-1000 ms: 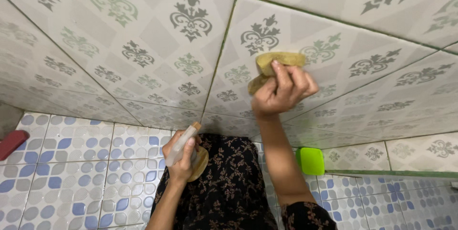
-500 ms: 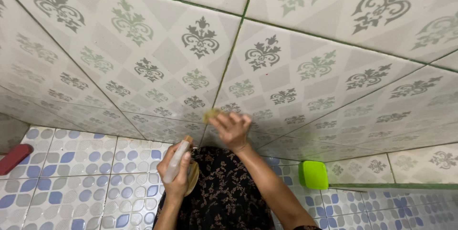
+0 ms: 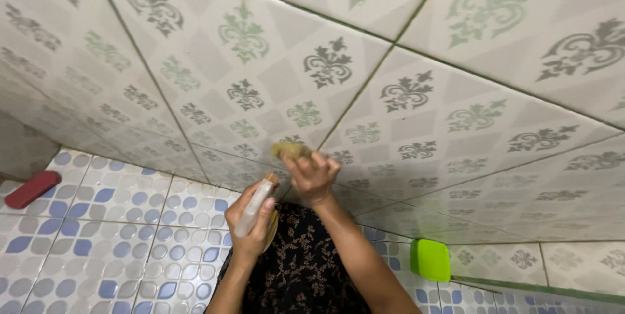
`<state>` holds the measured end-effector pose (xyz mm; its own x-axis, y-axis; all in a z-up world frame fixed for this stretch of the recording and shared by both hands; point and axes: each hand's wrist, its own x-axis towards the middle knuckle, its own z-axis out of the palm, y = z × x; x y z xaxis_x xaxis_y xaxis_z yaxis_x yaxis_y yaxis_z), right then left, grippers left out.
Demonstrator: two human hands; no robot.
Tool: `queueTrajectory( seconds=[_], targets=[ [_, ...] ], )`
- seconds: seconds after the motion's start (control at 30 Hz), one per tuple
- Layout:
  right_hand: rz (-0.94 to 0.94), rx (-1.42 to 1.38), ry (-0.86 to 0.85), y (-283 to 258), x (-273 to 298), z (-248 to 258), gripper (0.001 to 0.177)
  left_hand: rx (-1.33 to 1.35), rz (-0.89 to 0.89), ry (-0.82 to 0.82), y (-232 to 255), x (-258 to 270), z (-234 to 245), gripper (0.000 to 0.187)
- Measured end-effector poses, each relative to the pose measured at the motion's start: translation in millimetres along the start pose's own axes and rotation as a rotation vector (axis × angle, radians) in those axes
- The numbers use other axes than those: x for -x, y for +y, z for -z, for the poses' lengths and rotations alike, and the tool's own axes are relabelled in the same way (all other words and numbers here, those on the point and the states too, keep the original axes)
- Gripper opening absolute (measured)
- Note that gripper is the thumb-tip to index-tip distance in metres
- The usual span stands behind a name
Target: The person scrubs the upper tiled wall of a bathroom using a sponge and a spray bottle. They repeatedly spray the wall and scrub the tiles and grout lines in a systematic manner.
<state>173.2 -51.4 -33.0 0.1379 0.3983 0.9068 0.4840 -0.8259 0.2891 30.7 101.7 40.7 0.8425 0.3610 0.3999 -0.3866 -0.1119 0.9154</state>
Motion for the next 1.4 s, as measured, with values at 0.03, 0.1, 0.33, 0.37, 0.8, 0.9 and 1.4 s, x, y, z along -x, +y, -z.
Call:
queueTrajectory(
  seconds=[0.03,0.1,0.33,0.37,0.8,0.9,1.4],
  targets=[
    [0.022,-0.036,-0.075,-10.0,22.5,-0.3,0.017,-0.025,0.053,-0.014,0.7,0.0,5.4,0.032],
    [0.067,-0.104,-0.231,-23.8,52.6,5.1,0.013,-0.07,0.165,-0.046,3.9,5.0,16.8,0.033],
    [-0.481,-0.359,0.122,38.5,-30.5,31.8,0.074,0.144,0.068,-0.042,1.1,1.2,35.7,0.027],
    [-0.202,0.19,0.22,57.3,-58.8,41.3,0.024,0.175,0.072,-0.042,1.3,-1.1,37.9,0.027],
    [0.123,-0.006,0.017,-26.5,13.1,-38.0,0.019,0.184,0.098,0.072,-18.5,-5.7,31.1,0.022],
    [0.307,-0.081,-0.279,-40.1,43.9,-28.5,0.014,0.161,0.123,0.08,-18.3,1.6,39.0,0.024],
    [-0.081,0.172,0.247,2.5,-193.7,6.6,0.022,0.1,0.099,0.082,-4.9,-8.1,42.8,0.031]
  ],
)
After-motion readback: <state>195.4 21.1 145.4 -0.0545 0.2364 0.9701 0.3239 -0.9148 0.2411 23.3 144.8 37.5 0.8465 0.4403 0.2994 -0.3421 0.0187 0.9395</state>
